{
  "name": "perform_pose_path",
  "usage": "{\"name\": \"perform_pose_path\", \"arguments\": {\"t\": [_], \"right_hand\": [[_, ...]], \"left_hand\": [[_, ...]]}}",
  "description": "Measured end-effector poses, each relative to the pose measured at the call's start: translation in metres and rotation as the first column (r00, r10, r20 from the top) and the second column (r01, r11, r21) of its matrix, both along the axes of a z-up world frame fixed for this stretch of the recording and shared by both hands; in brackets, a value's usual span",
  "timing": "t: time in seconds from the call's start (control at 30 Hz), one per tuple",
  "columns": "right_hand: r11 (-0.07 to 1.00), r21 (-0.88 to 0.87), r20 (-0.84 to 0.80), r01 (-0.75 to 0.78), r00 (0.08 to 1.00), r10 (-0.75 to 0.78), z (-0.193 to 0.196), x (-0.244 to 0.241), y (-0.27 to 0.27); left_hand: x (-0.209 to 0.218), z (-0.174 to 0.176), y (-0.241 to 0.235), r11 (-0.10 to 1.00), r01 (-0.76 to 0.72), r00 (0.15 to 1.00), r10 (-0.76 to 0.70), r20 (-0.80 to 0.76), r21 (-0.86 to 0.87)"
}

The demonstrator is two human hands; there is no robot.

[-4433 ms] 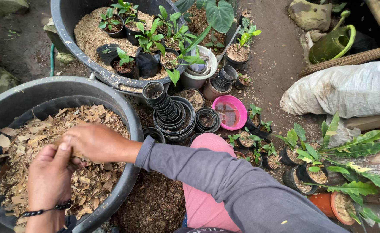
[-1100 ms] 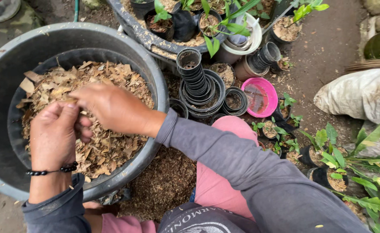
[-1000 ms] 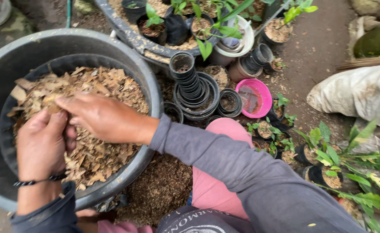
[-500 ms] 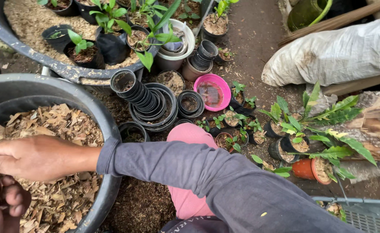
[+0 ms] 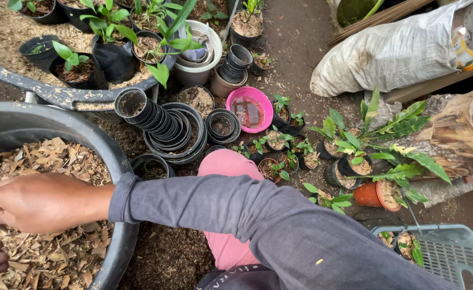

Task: The person sits on the ground and mixes wood chips in a large black basin using both hands. They repeatedly lift, turn, and break apart the chips to blend them with finer material. The person occasionally picks out larger pieces and continues mixing until the end of the clip.

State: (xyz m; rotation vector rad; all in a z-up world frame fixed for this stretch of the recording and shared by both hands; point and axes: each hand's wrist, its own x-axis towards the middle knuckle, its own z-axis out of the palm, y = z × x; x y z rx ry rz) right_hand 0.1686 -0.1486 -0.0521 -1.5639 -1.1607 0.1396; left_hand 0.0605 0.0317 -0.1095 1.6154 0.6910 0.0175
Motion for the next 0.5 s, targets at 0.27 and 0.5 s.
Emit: {"name": "perform_pose_path", "arguments": {"t": [0.27,0.5], "right_hand": [[0.920,-0.390,-0.074,-0.037,0.997,0.008,0.012,0.004,-0.005],[0.990,-0.142,0.015,-0.017,1.000,0.019,-0.008,0.004,0.006]], "left_hand": [[-0.010,0.010,0.005,0.999,-0.014,0.999,0.015,-0.045,0.038],[-0.004,0.012,0.001,0.998,0.015,0.996,-0.009,-0.085,0.064]]}}
